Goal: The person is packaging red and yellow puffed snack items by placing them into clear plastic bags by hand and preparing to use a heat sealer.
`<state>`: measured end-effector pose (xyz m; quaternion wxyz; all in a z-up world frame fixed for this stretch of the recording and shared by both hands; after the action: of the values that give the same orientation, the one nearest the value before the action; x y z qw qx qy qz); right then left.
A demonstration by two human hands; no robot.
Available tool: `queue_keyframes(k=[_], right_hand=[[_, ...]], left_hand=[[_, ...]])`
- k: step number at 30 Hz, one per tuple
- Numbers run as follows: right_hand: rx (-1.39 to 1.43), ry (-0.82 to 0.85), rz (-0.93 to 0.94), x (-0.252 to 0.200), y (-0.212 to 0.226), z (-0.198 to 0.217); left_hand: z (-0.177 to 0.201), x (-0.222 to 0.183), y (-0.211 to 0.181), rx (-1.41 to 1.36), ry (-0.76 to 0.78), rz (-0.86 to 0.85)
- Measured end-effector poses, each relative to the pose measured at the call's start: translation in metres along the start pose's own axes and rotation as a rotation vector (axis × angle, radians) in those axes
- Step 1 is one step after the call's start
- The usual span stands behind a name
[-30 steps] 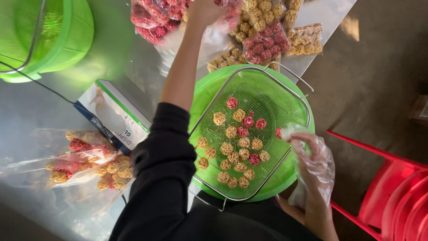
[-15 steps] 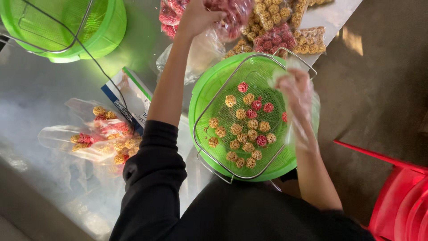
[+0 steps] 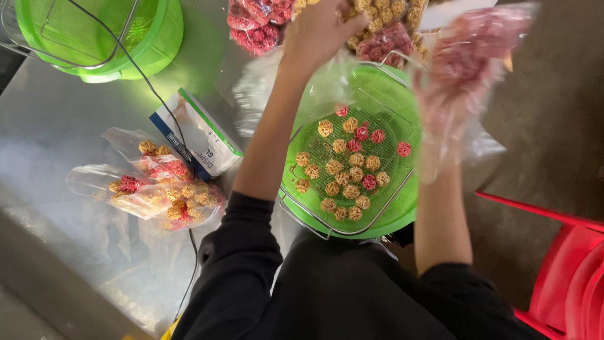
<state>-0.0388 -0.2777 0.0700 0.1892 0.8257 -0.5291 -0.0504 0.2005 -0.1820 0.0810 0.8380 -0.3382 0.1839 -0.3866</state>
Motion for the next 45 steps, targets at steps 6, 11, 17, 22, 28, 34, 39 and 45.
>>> queue_keyframes(k=[6, 11, 17, 22, 28, 34, 39, 45], right_hand=[[-0.577, 0.088, -0.078, -0.007, 0.059, 0.071], [-0.966, 0.246, -0.407, -0.009, 0.006, 0.112], [-2.175, 1.067, -0.456, -0.031, -0.073, 0.097], [-1.206, 0.519, -0.637, -0.034, -0.096, 0.126], [-1.553, 1.273, -0.268, -0.009, -0.123, 0.159], [-2.049, 1.155, -0.423, 0.015, -0.122, 0.138], [-1.847, 1.478, -0.135, 0.016, -0.127, 0.060], [-2.053, 1.572, -0.602, -0.003, -0.124, 0.077]], left_hand=[[-0.011, -0.031, -0.034, -0.436, 0.215, -0.217], [-0.024, -0.055, -0.036, -0.373, 0.237, -0.152], [0.028, -0.171, 0.046, -0.296, -0.191, 0.394], [0.035, -0.249, 0.047, -0.541, -0.330, 0.438], [0.036, -0.287, 0.056, -0.762, -0.408, 0.461], [0.042, -0.318, 0.063, -0.592, -0.548, 0.449], [0.040, -0.335, 0.070, -0.682, -0.554, 0.509], [0.038, -0.338, 0.072, -0.693, -0.556, 0.528]])
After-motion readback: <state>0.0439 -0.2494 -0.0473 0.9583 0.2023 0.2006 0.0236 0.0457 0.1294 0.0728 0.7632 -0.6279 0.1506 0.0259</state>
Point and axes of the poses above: each hand's wrist, its own x-axis towards the middle knuckle, its own z-axis out of the back of the hand, y = z × x, the point moved 6 cm from there along x, towards the middle knuckle, and after that the axes turned 10 degrees about z, right-handed, at the moved point
